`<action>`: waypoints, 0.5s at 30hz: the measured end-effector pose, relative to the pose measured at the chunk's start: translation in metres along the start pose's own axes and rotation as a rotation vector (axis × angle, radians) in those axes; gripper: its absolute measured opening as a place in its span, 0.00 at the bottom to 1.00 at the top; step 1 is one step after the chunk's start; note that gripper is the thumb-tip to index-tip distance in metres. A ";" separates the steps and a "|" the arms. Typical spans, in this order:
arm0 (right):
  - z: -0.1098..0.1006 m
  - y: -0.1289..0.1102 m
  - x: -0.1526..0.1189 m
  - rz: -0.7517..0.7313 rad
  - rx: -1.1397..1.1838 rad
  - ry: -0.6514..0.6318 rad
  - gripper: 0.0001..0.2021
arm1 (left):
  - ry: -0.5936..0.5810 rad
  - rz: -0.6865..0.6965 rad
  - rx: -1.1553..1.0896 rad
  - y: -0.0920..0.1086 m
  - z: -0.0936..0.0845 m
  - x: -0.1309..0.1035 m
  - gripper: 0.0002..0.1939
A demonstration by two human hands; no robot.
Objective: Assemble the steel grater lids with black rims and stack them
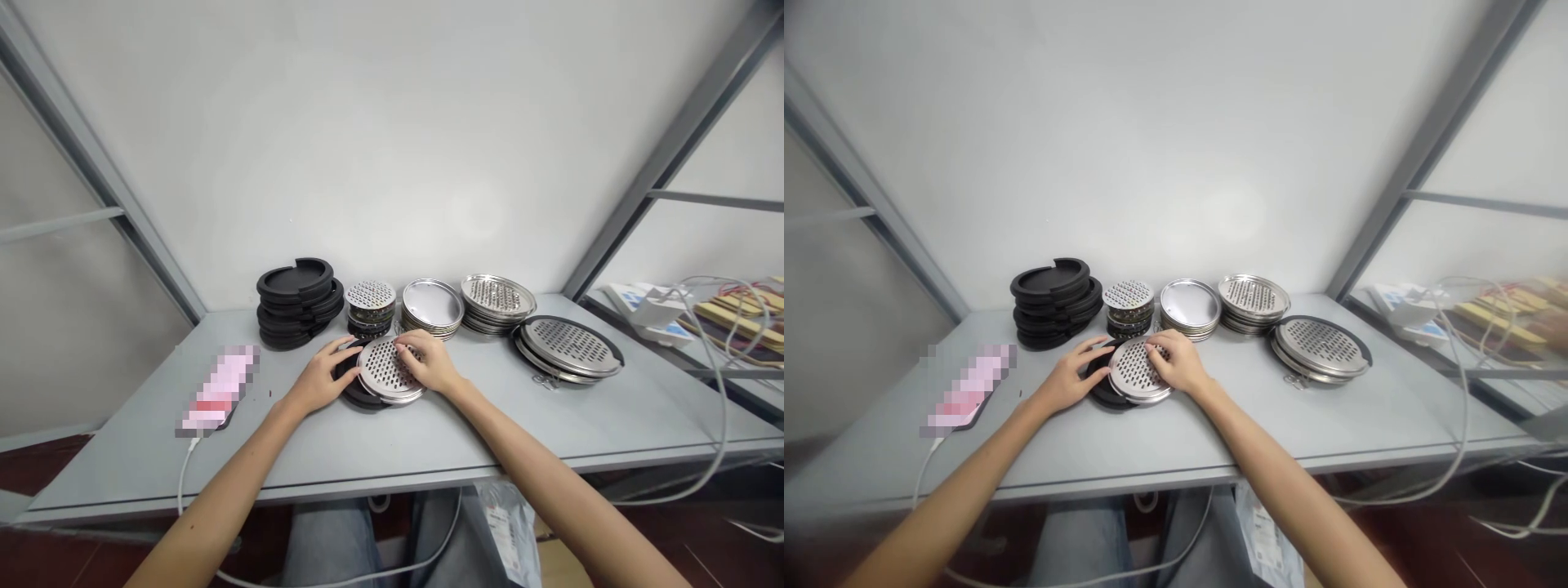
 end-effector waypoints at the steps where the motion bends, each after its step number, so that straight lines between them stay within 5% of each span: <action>1: 0.000 0.001 -0.001 0.030 0.041 0.014 0.13 | -0.008 0.008 0.000 -0.001 -0.001 -0.001 0.25; 6: -0.005 0.007 -0.006 0.094 0.123 -0.066 0.12 | -0.213 0.038 0.020 -0.001 0.002 -0.004 0.50; 15: -0.003 0.013 -0.008 0.096 0.223 -0.341 0.18 | -0.203 -0.003 0.000 -0.006 0.006 -0.004 0.44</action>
Point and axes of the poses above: each hand's wrist, its own x-axis towards the middle knuckle, its own z-axis out of the palm, y = z × x, the point moved 4 cm from there along x, towards the middle knuckle, and after that the axes turned 2 degrees about -y, right-handed, at the moved point
